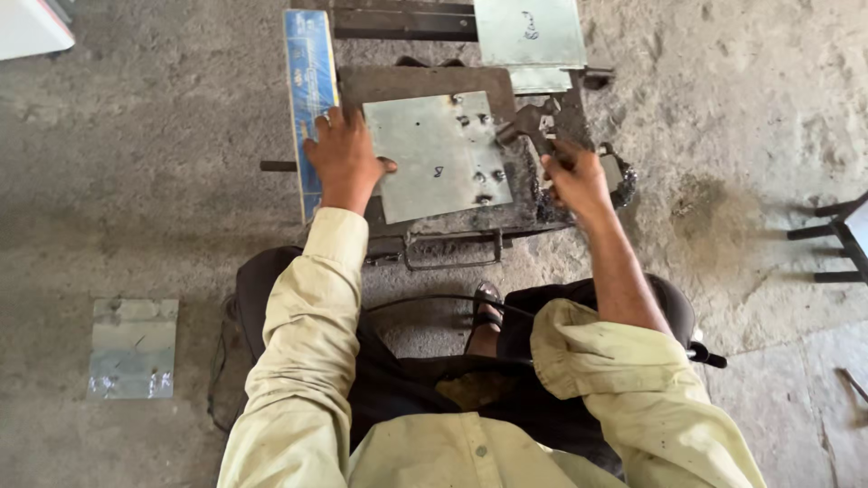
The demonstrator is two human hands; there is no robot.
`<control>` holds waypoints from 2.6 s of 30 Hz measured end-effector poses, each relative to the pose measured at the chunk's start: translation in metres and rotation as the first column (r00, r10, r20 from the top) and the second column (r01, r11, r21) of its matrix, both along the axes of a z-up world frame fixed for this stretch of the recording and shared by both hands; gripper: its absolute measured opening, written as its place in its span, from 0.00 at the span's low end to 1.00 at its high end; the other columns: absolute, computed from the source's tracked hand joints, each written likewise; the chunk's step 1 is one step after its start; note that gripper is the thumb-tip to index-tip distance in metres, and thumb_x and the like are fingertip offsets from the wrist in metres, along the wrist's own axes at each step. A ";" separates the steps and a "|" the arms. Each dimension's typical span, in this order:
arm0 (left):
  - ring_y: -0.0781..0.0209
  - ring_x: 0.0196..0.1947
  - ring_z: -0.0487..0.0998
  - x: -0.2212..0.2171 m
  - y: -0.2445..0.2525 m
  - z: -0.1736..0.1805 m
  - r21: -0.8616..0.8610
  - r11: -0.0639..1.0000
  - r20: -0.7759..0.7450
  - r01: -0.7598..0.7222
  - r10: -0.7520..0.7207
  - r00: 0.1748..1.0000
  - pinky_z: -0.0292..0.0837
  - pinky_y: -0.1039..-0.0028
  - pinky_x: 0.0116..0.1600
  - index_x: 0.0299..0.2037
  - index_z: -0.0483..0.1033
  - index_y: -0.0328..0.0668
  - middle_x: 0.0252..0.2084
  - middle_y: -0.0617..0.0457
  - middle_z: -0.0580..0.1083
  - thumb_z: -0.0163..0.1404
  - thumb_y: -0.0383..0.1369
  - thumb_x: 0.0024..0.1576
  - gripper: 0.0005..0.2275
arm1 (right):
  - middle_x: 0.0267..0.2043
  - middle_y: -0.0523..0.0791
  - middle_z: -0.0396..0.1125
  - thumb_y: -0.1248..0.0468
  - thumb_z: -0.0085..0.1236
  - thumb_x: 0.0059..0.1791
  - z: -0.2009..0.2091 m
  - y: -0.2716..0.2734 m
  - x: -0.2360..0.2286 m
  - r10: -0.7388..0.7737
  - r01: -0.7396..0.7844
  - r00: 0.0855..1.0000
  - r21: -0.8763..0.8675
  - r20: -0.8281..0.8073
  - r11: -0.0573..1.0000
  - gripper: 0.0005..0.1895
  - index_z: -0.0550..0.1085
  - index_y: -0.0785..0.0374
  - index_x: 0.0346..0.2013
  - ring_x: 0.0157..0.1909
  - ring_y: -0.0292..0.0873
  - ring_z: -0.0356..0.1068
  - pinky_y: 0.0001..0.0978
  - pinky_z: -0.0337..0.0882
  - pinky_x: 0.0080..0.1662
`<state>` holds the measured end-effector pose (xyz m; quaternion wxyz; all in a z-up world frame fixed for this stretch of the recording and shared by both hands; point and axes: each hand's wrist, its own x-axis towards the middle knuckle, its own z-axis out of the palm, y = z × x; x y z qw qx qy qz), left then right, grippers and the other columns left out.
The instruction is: The person sits on the floor and welds a small metal piece onto a larger metal plate using a handheld welding tool. They repeatedly hammer the welded area to flatten it and inspect the alignment before continuing to weld other sections.
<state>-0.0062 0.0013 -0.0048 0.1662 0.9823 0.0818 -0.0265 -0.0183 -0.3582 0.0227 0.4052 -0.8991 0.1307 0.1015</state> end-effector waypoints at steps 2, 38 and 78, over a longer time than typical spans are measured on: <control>0.40 0.63 0.67 0.003 0.001 -0.003 -0.005 1.000 0.027 -0.009 0.009 1.000 0.64 0.40 0.58 0.68 0.60 0.38 0.63 0.40 0.67 0.72 0.53 0.36 0.50 | 0.29 0.43 0.69 0.64 0.58 0.54 -0.005 0.008 0.003 -0.072 0.077 0.997 0.208 -0.031 0.975 0.21 0.73 0.62 0.62 0.21 0.34 0.64 0.27 0.65 0.22; 0.55 0.41 0.80 0.020 0.043 -0.006 -0.625 0.738 0.602 0.254 0.249 0.758 0.76 0.66 0.44 0.42 0.72 0.35 0.40 0.47 0.77 0.52 0.24 0.64 0.02 | 0.42 0.47 0.77 0.67 0.60 0.55 0.036 -0.013 -0.097 0.173 -0.098 0.843 -0.172 0.510 0.980 0.11 0.80 0.65 0.52 0.36 0.32 0.74 0.21 0.73 0.37; 0.40 0.41 0.80 -0.063 -0.002 -0.015 -0.264 0.930 0.112 -0.257 0.294 0.949 0.74 0.52 0.45 0.35 0.79 0.40 0.39 0.44 0.80 0.63 0.39 0.54 0.11 | 0.44 0.51 0.76 0.65 0.62 0.51 0.007 -0.119 -0.038 0.029 0.097 0.954 -0.401 0.298 0.911 0.16 0.77 0.65 0.53 0.32 0.42 0.77 0.37 0.80 0.36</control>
